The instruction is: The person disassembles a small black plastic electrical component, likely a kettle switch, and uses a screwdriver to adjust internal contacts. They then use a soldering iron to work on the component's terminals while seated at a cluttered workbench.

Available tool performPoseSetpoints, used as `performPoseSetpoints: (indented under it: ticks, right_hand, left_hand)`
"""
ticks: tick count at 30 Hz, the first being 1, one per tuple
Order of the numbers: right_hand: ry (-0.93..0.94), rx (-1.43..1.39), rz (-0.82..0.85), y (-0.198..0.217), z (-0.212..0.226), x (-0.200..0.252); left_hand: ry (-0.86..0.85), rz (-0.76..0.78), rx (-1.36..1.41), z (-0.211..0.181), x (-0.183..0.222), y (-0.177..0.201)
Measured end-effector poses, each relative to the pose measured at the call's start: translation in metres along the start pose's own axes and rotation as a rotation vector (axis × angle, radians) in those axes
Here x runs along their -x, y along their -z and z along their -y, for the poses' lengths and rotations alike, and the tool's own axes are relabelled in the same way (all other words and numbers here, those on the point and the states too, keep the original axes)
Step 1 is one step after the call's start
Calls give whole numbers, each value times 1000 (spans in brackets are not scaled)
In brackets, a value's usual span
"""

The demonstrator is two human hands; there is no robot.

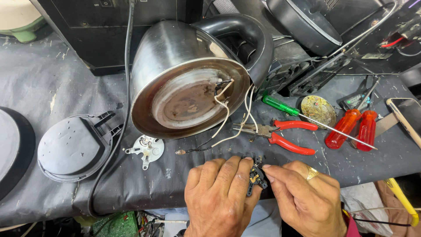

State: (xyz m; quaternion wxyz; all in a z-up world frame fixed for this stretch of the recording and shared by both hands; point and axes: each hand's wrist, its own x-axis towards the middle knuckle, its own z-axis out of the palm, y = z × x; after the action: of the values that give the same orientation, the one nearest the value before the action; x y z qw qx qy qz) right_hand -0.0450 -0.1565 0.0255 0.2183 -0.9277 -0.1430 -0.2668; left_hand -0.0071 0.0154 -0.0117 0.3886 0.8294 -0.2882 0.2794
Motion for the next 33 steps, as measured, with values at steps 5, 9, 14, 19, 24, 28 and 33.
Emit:
performPoseSetpoints:
  ticks: [5, 9, 14, 19, 24, 28, 33]
  right_hand:
    - [22, 19, -5, -2, -2, 1]
    - [75, 46, 33, -1, -4, -1]
    - [82, 68, 64, 1, -5, -1]
    - [47, 20, 3, -4, -4, -3]
    - [80, 39, 13, -5, -5, -1]
    - [108, 47, 29, -4, -6, -1]
    - [182, 56, 15, -5, -5, -2]
  left_hand:
    - [9, 6, 2, 2, 1, -1]
    - [5, -7, -2, 3, 1, -3]
    - [-3, -5, -6, 4, 1, -3]
    - [-17, -27, -12, 4, 0, -3]
    - [-17, -22, -13, 6, 2, -4]
    - [-8, -20, -7, 6, 1, -5]
    - [-13, -5, 21, 7, 0, -1]
